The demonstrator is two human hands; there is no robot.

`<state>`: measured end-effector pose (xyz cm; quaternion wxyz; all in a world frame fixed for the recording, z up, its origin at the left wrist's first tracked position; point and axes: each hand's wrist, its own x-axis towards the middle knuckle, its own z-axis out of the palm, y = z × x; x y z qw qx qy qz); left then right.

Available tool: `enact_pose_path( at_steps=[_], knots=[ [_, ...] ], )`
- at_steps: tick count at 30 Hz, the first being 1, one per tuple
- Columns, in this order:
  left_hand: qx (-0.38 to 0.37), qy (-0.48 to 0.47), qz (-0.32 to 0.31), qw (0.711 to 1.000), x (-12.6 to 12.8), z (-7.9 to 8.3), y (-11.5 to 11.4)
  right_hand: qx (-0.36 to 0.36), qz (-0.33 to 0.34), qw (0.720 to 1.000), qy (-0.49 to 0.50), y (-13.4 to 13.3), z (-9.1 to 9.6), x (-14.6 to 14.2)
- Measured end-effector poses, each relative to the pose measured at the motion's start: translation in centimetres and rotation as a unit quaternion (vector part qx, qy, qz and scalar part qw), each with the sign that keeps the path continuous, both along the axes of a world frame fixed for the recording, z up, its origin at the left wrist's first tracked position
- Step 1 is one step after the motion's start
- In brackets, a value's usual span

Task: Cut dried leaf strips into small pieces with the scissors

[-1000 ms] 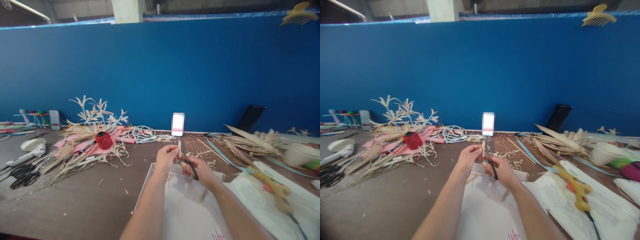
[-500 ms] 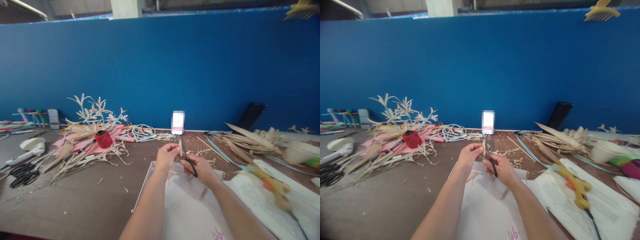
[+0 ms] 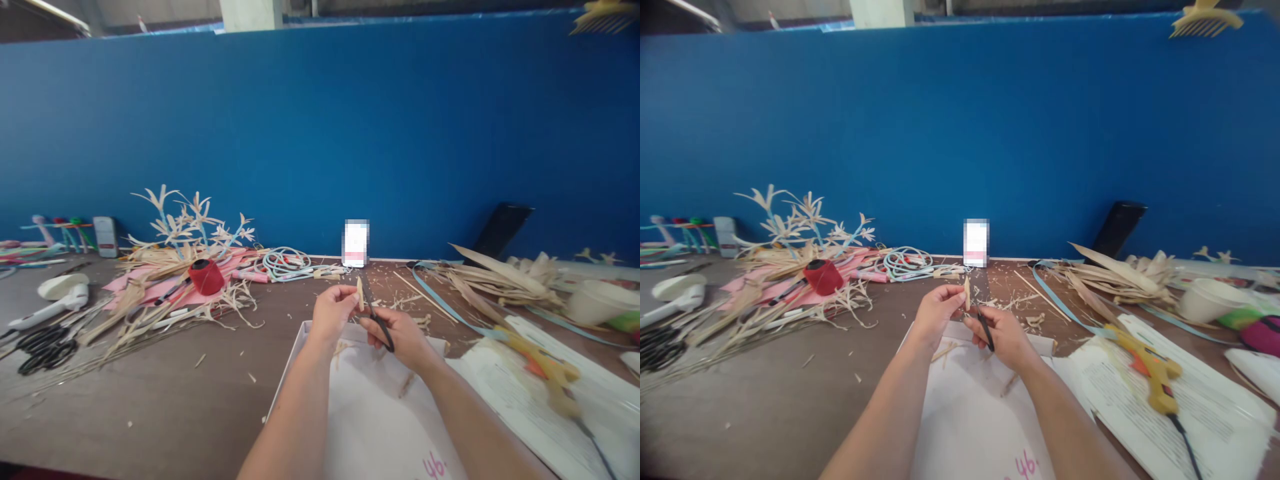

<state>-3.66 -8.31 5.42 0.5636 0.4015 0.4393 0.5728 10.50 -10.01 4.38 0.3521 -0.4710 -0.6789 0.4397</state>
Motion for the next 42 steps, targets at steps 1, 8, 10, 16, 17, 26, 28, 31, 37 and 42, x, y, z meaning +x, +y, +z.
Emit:
enact_pose_path(
  at_steps=[1, 8, 10, 16, 17, 26, 28, 31, 37, 42],
  knots=[
    [0.001, 0.001, 0.0, 1.0, 0.0, -0.02, 0.01, 0.0, 0.0, 1.0, 0.002, 0.01, -0.05, 0.01],
    [0.004, 0.002, -0.007, 1.0, 0.03, 0.15, -0.2, 0.002, 0.009, 1.0, 0.006, 0.01, -0.11, 0.1],
    [0.003, 0.0, -0.005, 1.0, 0.04, 0.23, -0.27, -0.001, 0.01, 1.0, 0.013, -0.01, -0.06, 0.1],
    [0.004, -0.003, -0.004, 1.0, 0.06, 0.03, -0.2, -0.013, 0.013, 1.0, 0.022, -0.09, -0.13, 0.11],
    [0.005, 0.0, -0.003, 1.0, 0.05, -0.02, -0.17, -0.012, 0.012, 1.0, 0.022, -0.08, -0.16, 0.1],
    [-0.005, 0.032, 0.006, 0.999, -0.07, -0.12, 0.06, -0.014, -0.114, 0.989, 0.09, 0.4, 0.02, 0.31],
    [-0.003, 0.034, -0.002, 0.999, -0.03, -0.19, 0.04, 0.007, -0.117, 0.986, 0.122, 0.45, -0.01, 0.41],
    [0.003, 0.039, -0.01, 0.999, 0.08, -0.32, -0.02, 0.012, -0.113, 0.981, 0.155, 0.48, -0.18, 0.36],
    [0.008, 0.054, -0.018, 0.998, 0.35, -0.33, -0.1, 0.003, -0.095, 0.983, 0.159, 0.47, -0.28, 0.0],
    [0.001, 0.061, -0.012, 0.998, 0.4, -0.36, -0.05, 0.002, -0.097, 0.985, 0.146, 0.3, 0.11, -0.16]
  ],
)
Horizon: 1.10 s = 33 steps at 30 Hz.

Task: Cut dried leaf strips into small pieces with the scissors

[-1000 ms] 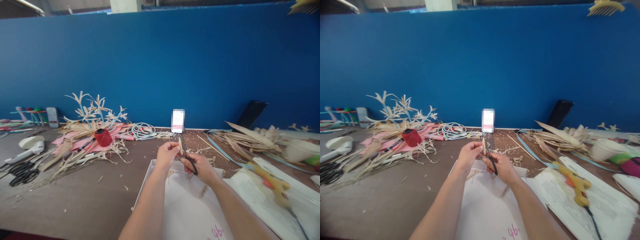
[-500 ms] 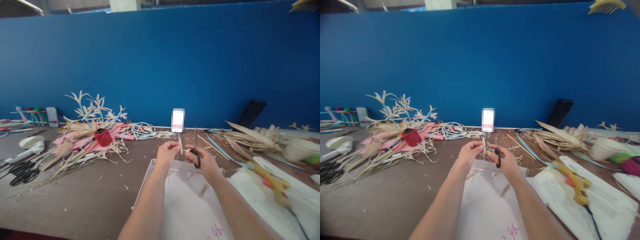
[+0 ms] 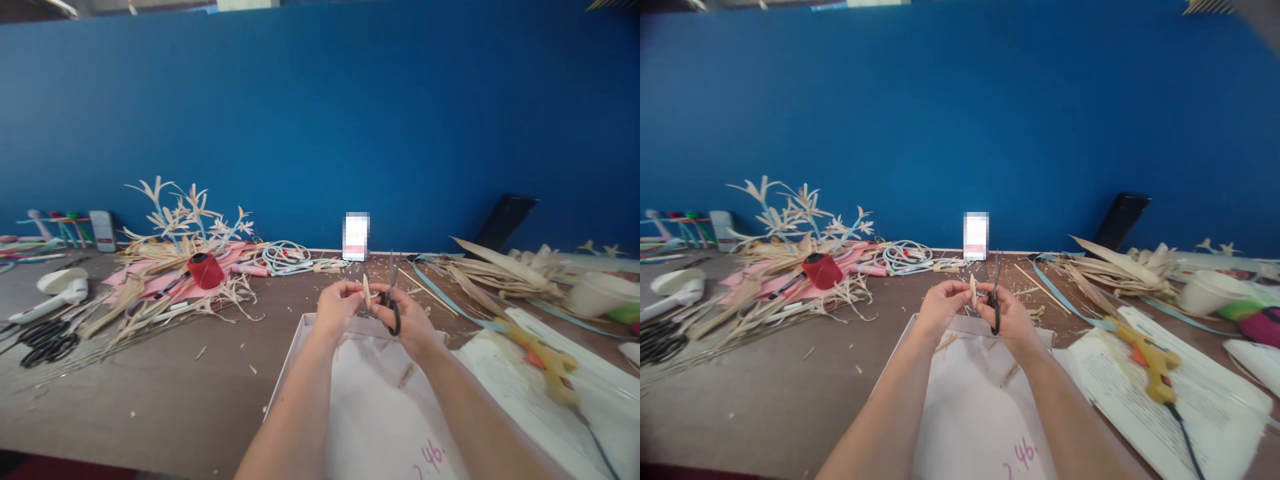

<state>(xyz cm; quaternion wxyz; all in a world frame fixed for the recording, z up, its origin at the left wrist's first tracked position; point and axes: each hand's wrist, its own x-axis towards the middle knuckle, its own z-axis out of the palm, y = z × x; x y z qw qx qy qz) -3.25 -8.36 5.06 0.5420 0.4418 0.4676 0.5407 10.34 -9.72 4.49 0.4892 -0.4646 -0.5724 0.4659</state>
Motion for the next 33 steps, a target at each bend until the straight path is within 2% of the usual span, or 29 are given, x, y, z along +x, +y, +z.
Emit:
enact_pose_path(
  at_steps=[9, 19, 27, 33],
  knots=[
    [-0.006, 0.004, 0.001, 1.0, -0.01, 0.16, -0.13, -0.011, -0.01, 1.0, 0.012, 0.1, -0.16, 0.14],
    [-0.005, 0.009, -0.066, 0.998, -0.07, 0.39, -0.69, -0.013, -0.009, 1.0, 0.007, 0.18, -0.35, 0.07],
    [-0.03, -0.06, -0.037, 0.997, -0.34, -0.41, 0.09, -0.013, 0.004, 1.0, 0.023, -0.2, 0.18, -0.14],
    [-0.028, -0.063, -0.044, 0.997, -0.34, -0.49, 0.13, -0.014, -0.001, 1.0, 0.027, -0.04, -0.02, -0.03]
  ],
)
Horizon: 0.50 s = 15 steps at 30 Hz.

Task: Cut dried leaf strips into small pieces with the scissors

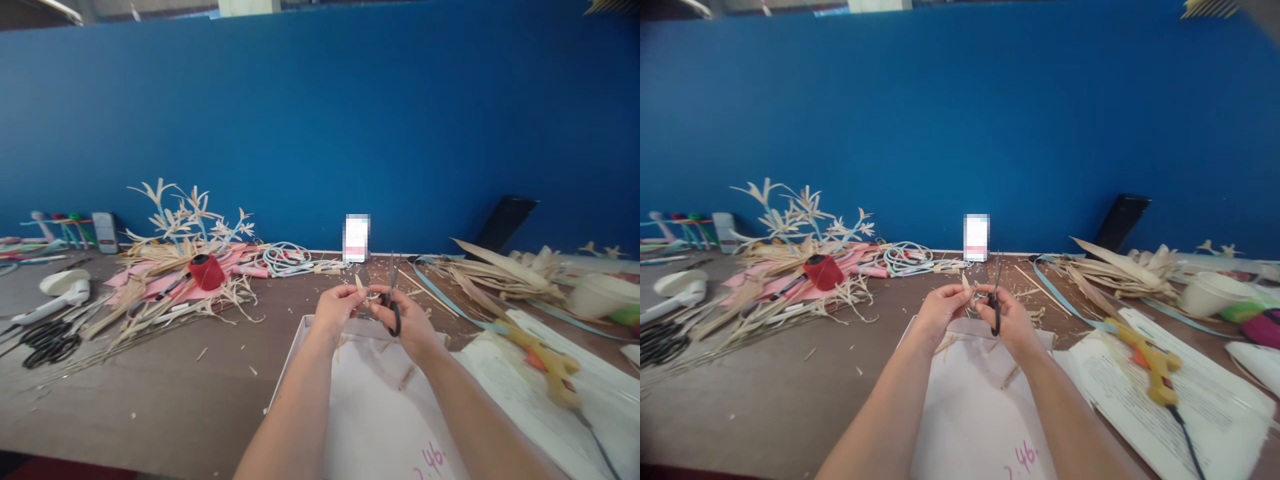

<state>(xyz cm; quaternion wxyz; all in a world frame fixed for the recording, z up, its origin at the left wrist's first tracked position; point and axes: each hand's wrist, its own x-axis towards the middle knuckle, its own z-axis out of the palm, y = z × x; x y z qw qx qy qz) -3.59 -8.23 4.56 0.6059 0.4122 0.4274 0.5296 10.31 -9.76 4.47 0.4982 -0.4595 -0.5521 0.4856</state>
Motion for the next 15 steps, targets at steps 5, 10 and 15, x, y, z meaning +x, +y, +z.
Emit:
enact_pose_path(
  at_steps=[5, 10, 15],
  knots=[
    [0.011, 0.019, 0.001, 1.0, -0.02, -0.27, 0.02, 0.009, 0.014, 1.0, 0.006, 0.2, -0.39, 0.11],
    [0.013, 0.027, -0.004, 1.0, 0.12, -0.19, -0.1, 0.006, 0.005, 1.0, 0.001, 0.13, -0.26, -0.01],
    [0.007, 0.014, -0.018, 1.0, 0.36, 0.12, -0.39, -0.004, 0.011, 1.0, 0.026, 0.16, -0.35, 0.07]
  ],
)
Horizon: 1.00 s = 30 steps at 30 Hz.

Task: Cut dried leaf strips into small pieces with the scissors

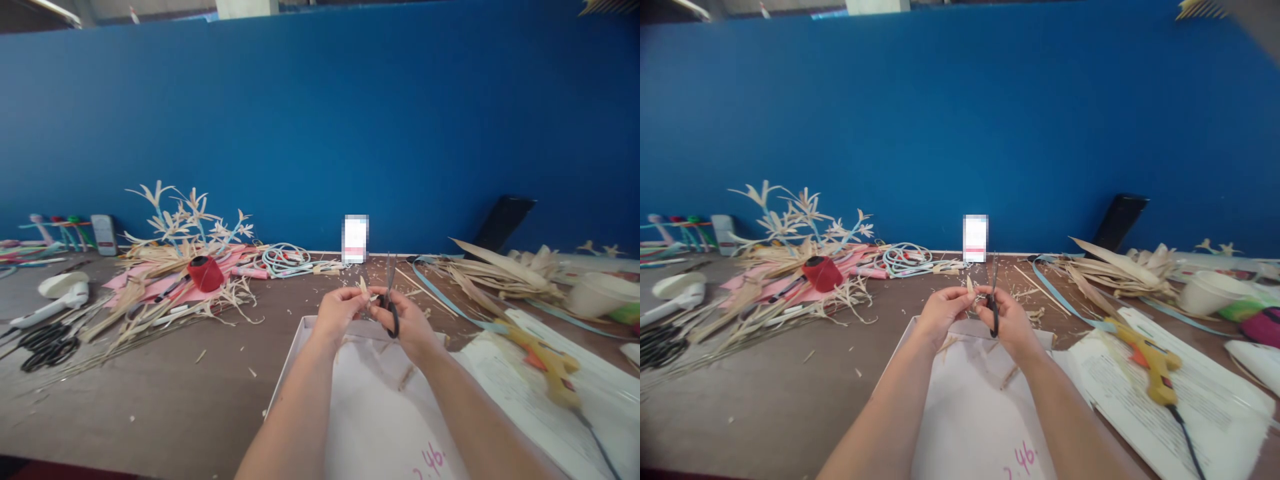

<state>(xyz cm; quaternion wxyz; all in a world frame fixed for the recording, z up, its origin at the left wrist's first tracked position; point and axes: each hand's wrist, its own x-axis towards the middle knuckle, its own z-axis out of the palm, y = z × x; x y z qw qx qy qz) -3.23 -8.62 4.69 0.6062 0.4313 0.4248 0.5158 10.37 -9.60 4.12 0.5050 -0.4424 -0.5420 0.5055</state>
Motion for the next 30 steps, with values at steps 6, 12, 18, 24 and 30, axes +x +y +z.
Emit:
enact_pose_path(
  at_steps=[6, 12, 18, 24, 30],
  knots=[
    [-0.011, -0.1, -0.095, 0.99, -0.2, 0.2, -0.2, -0.036, 0.077, 0.99, 0.117, 0.1, 0.1, 0.6],
    [0.017, -0.126, -0.19, 0.973, -0.4, 0.5, -0.6, -0.069, 0.163, 0.966, 0.189, -0.3, 0.3, 1.1],
    [0.029, -0.139, -0.19, 0.971, -0.3, 0.7, -0.8, -0.061, 0.154, 0.969, 0.184, -0.4, 0.2, 1.1],
    [0.022, -0.099, -0.011, 0.995, -0.6, 0.7, -0.2, -0.043, 0.099, 0.994, -0.014, -0.4, 0.6, 0.9],
    [0.01, -0.097, 0.097, 0.991, -1.1, 0.5, 0.4, -0.037, 0.117, 0.98, -0.158, -0.5, 0.1, 0.7]
  ],
)
